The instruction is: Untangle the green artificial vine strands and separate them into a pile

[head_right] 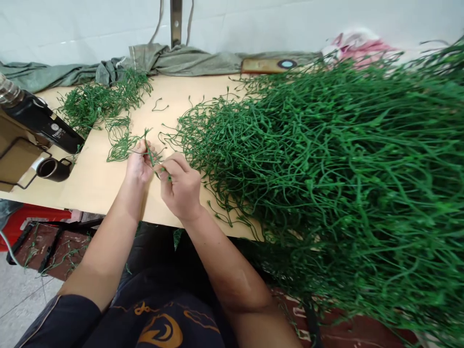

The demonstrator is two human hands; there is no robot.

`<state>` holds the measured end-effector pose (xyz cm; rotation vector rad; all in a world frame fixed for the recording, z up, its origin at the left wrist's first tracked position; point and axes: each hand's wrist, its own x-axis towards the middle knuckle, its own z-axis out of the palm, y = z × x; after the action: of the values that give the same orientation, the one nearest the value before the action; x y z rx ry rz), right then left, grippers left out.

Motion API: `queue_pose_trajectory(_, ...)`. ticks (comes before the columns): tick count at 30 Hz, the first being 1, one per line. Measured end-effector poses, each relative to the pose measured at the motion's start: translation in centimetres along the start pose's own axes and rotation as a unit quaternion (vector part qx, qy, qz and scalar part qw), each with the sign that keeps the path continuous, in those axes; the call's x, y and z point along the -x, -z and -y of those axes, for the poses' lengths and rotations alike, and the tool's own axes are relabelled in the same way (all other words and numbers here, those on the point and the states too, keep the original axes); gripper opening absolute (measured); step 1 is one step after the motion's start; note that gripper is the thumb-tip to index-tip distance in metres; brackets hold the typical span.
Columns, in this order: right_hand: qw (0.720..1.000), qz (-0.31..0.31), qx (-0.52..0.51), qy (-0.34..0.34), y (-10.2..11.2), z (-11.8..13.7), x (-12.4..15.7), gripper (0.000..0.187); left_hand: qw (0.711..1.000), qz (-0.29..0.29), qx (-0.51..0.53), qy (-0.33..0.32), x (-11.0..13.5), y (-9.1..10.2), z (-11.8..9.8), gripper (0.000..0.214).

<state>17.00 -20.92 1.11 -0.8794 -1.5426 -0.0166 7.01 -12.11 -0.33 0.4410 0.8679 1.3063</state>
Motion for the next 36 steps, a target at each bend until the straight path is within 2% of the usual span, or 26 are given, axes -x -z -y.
queue_pose_trajectory(4, 0.998, 0.019, -0.035, -0.044, 0.6, 0.2, -0.4, 0.021, 0.999, -0.002, 0.036, 0.009, -0.3, 0.6, -0.4, 0.027)
queue_pose_trajectory(7, 0.987, 0.016, -0.043, -0.157, 0.8, -0.8, -0.6, 0.030, 1.000, 0.008, 0.017, 0.017, -0.5, 1.0, -0.5, 0.021)
queue_pose_trajectory(10, 0.966, -0.011, -0.063, -0.251, 1.2, -1.7, -0.8, 0.038, 0.999, -0.010, 0.030, -0.006, -0.7, 1.2, -0.3, 0.021)
queue_pose_trajectory(12, 0.965, -0.014, -0.078, -0.248, 1.6, -1.6, -0.7, 0.039, 0.998, -0.026, 0.056, -0.020, -0.8, 1.2, -0.3, 0.023)
queue_pose_trajectory(16, 0.974, -0.010, -0.123, -0.191, 2.4, -0.1, -0.8, 0.036, 0.996, -0.038, 0.074, -0.029, -1.1, 1.3, -0.6, 0.026)
queue_pose_trajectory(18, 0.965, -0.054, -0.164, -0.195, 3.2, 0.6, -1.2, 0.035, 0.995, -0.041, 0.081, -0.039, -1.2, 1.3, -0.8, 0.030)
queue_pose_trajectory(21, 0.939, -0.172, -0.198, -0.223, 4.7, 0.9, -2.3, 0.038, 0.994, -0.039, 0.094, -0.047, -1.4, 1.5, -1.2, 0.032)
queue_pose_trajectory(22, 0.932, -0.194, -0.196, -0.234, 5.1, 0.8, -2.6, 0.038, 0.994, -0.033, 0.098, -0.045, -1.4, 1.6, -1.2, 0.031)
queue_pose_trajectory(24, 0.929, -0.182, -0.183, -0.264, 5.3, 0.2, -2.9, 0.035, 0.995, -0.013, 0.092, -0.033, -1.3, 1.6, -1.2, 0.029)
queue_pose_trajectory(26, 0.936, -0.120, -0.154, -0.294, 4.7, -0.7, -2.7, 0.035, 0.999, 0.022, 0.049, -0.007, -0.9, 1.5, -1.1, 0.034)
queue_pose_trajectory(28, 0.942, -0.073, -0.112, -0.307, 3.8, -1.6, -2.3, 0.038, 0.996, 0.082, -0.030, 0.030, -0.2, 1.2, -0.8, 0.044)
queue_pose_trajectory(30, 0.949, -0.062, -0.070, -0.300, 2.8, -2.4, -1.9, 0.041, 0.977, 0.163, -0.111, 0.080, 0.7, 0.9, -0.5, 0.047)
queue_pose_trajectory(33, 0.956, -0.071, -0.042, -0.280, 2.0, -3.3, -1.8, 0.041, 0.932, 0.263, -0.183, 0.168, 1.7, 0.6, -0.3, 0.050)
queue_pose_trajectory(34, 0.956, -0.073, -0.042, -0.280, 1.8, -3.5, -1.9, 0.040, 0.923, 0.281, -0.191, 0.181, 1.8, 0.6, -0.3, 0.051)
queue_pose_trajectory(36, 0.952, -0.068, -0.055, -0.293, 1.7, -3.9, -2.2, 0.039, 0.921, 0.298, -0.193, 0.164, 1.7, 0.8, -0.4, 0.048)
